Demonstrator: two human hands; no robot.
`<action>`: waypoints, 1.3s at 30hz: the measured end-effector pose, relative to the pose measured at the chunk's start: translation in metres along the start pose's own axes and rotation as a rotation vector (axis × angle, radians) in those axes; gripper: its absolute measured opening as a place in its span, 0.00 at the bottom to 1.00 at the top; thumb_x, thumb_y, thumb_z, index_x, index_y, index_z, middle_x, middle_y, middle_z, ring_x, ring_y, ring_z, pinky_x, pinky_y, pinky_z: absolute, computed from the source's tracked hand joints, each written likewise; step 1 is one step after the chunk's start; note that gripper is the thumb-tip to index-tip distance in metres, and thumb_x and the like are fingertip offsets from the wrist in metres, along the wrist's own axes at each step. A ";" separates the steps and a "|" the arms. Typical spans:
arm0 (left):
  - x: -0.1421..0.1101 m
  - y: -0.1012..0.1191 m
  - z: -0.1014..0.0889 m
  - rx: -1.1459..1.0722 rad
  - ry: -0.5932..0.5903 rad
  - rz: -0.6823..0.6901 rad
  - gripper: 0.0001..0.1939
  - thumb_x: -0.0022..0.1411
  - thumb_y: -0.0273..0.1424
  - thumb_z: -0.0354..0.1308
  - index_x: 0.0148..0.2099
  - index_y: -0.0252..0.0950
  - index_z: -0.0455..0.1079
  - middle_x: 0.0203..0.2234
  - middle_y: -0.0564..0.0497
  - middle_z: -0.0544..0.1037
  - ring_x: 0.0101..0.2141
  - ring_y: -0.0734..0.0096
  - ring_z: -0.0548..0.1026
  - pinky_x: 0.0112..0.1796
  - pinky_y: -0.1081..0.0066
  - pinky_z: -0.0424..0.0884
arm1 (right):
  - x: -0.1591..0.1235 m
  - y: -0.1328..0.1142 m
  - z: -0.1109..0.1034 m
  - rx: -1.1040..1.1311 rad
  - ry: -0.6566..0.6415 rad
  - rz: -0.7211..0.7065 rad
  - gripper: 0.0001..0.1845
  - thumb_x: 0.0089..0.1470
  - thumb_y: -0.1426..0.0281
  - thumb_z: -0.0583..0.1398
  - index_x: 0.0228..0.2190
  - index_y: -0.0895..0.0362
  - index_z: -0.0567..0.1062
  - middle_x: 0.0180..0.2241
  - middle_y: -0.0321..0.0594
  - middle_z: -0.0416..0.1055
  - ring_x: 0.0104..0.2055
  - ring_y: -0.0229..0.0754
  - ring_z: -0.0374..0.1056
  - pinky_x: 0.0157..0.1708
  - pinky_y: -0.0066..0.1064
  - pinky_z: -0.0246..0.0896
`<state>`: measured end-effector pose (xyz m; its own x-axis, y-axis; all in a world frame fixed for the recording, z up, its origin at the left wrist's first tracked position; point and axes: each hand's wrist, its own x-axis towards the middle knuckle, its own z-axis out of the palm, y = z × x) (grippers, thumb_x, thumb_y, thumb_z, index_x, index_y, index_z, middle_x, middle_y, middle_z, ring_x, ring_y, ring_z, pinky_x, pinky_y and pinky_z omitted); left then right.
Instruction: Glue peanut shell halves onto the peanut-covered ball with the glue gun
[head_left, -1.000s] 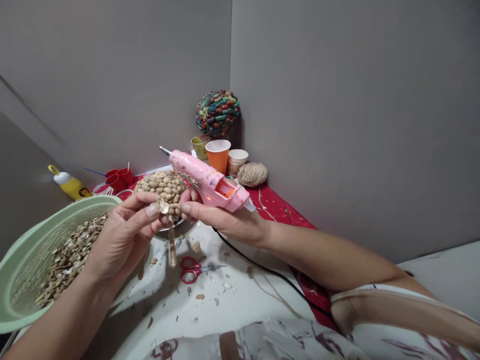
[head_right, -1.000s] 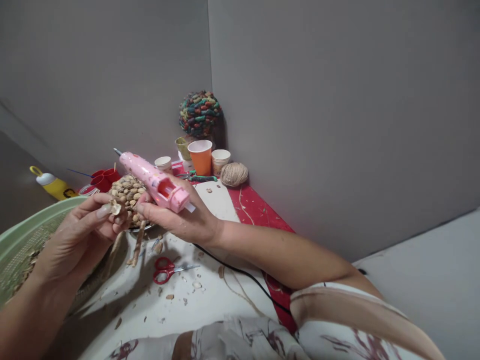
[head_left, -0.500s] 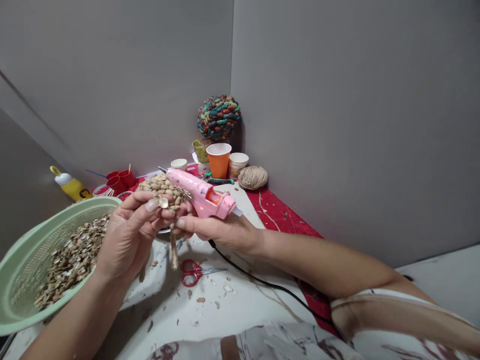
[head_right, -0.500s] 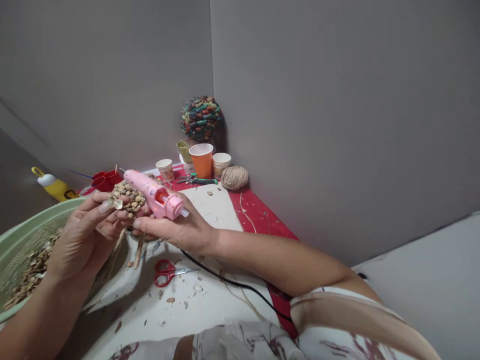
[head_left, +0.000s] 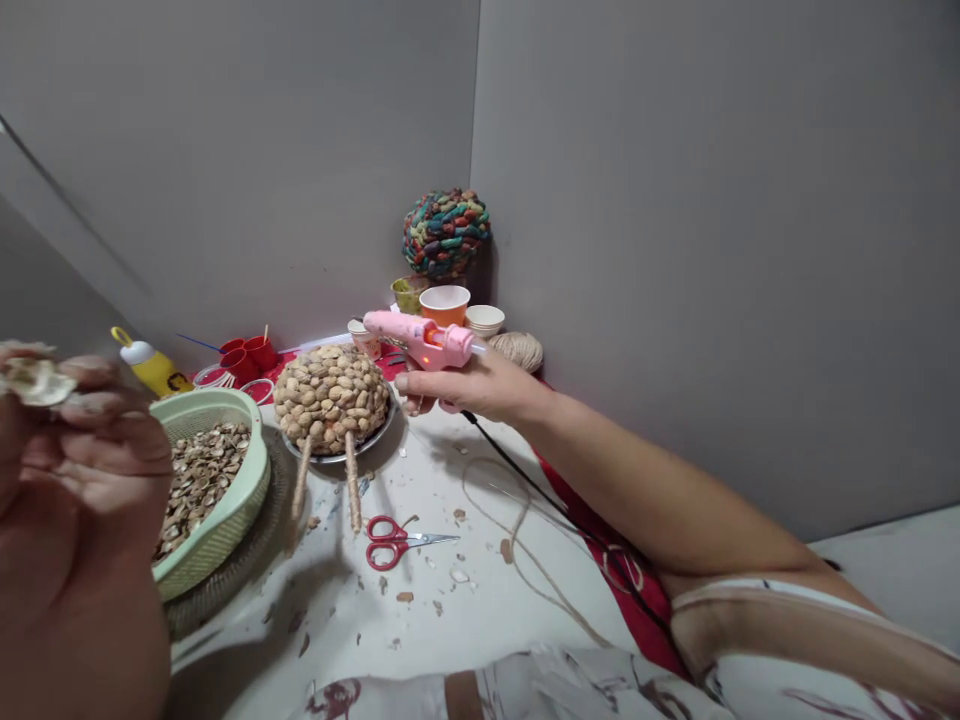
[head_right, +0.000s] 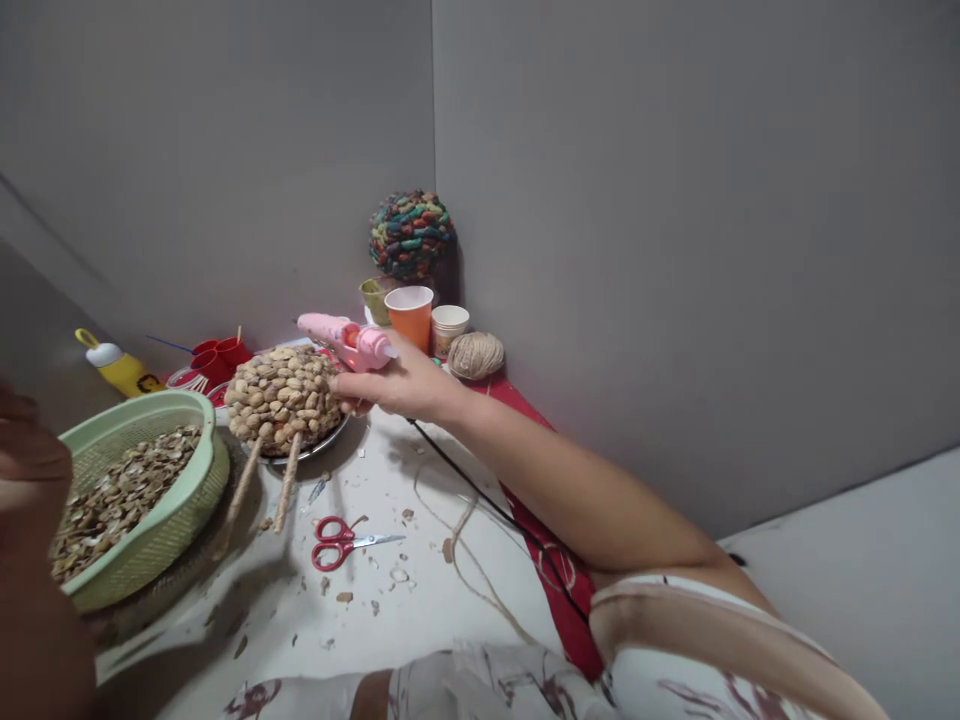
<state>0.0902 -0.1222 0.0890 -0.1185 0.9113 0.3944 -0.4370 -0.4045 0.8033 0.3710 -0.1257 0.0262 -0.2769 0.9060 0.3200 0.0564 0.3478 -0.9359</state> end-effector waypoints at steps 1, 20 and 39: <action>-0.001 -0.002 0.001 -0.065 0.001 0.016 0.09 0.57 0.23 0.69 0.33 0.38 0.71 0.28 0.61 0.75 0.26 0.92 0.72 0.27 0.99 0.68 | 0.001 0.000 -0.004 -0.035 -0.034 -0.005 0.17 0.55 0.69 0.64 0.45 0.64 0.73 0.25 0.33 0.68 0.24 0.30 0.65 0.22 0.20 0.59; -0.005 -0.029 0.012 -0.072 -0.128 -0.199 0.13 0.46 0.18 0.73 0.36 0.32 0.78 0.25 0.52 0.82 0.25 0.78 0.78 0.29 0.80 0.80 | 0.000 -0.003 -0.021 -0.239 -0.010 -0.176 0.34 0.61 0.66 0.61 0.65 0.62 0.62 0.31 0.35 0.70 0.27 0.29 0.65 0.23 0.18 0.61; -0.010 -0.025 0.012 0.004 -0.182 -0.231 0.12 0.48 0.19 0.71 0.36 0.36 0.81 0.28 0.55 0.83 0.25 0.79 0.79 0.32 0.81 0.81 | -0.036 -0.044 0.005 -0.581 0.098 -0.716 0.17 0.67 0.63 0.56 0.53 0.54 0.76 0.35 0.37 0.74 0.38 0.37 0.72 0.43 0.27 0.69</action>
<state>0.1130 -0.1218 0.0702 0.1459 0.9504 0.2747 -0.4307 -0.1890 0.8825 0.3735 -0.1744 0.0548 -0.3504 0.4356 0.8291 0.3828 0.8746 -0.2977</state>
